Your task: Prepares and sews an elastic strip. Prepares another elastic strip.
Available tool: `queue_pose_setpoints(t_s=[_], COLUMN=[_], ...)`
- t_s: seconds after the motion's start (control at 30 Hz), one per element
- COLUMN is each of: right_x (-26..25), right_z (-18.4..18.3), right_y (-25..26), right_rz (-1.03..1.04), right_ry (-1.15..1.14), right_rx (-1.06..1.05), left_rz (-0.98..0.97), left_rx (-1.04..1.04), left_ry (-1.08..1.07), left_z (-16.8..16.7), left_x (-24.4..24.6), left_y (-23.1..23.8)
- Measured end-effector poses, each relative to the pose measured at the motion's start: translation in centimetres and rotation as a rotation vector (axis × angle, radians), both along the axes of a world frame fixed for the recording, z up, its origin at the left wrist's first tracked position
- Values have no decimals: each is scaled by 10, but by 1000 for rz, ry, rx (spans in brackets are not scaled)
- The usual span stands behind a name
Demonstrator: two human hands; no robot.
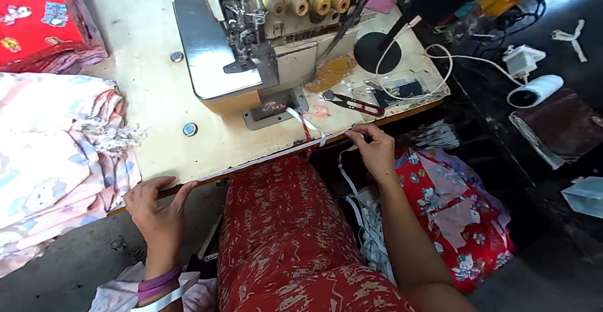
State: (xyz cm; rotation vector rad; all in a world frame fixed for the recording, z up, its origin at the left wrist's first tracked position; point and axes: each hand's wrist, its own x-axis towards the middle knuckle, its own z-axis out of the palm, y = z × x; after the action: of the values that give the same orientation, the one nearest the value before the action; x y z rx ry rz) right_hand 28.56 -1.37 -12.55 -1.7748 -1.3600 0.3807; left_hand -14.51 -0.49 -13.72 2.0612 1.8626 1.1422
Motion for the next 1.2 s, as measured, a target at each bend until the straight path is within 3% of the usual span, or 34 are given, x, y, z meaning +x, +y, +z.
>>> queue_pose_setpoints(t_s=[0.13,0.53,0.67,0.8,0.87,0.93,1.0,1.1,1.2], right_x=[-3,-16,-21,-20,-17,-19,-31,-63,-91], right_z=[1,7,8,30,55,81,103,131,152], right_y=[0,2,3,0,0,3,8,14,18], right_rz=[-90,-74,-97,-42,31,138,286,520,714], right_ry=[71,154,74,132,306,394,398,378,355], right_rx=[-22,-62,-44,-49,-74,-125,-188,-247,-250], left_rz=[4,-57,-64,-182,-274,-410,-559,-819,-898], left_rx=[-36,-60,-21,-107,-336,-510,-547,-544,-500], left_ry=[7,-51,-37,100,-27,-361,-673,-709,-677], left_z=[5,8,6,33,58,75,89,109,128], left_x=[0,3,5,10,11,13,21,43,72], left_y=[1,2,2,-10,-18,-20,-19,-14,-6])
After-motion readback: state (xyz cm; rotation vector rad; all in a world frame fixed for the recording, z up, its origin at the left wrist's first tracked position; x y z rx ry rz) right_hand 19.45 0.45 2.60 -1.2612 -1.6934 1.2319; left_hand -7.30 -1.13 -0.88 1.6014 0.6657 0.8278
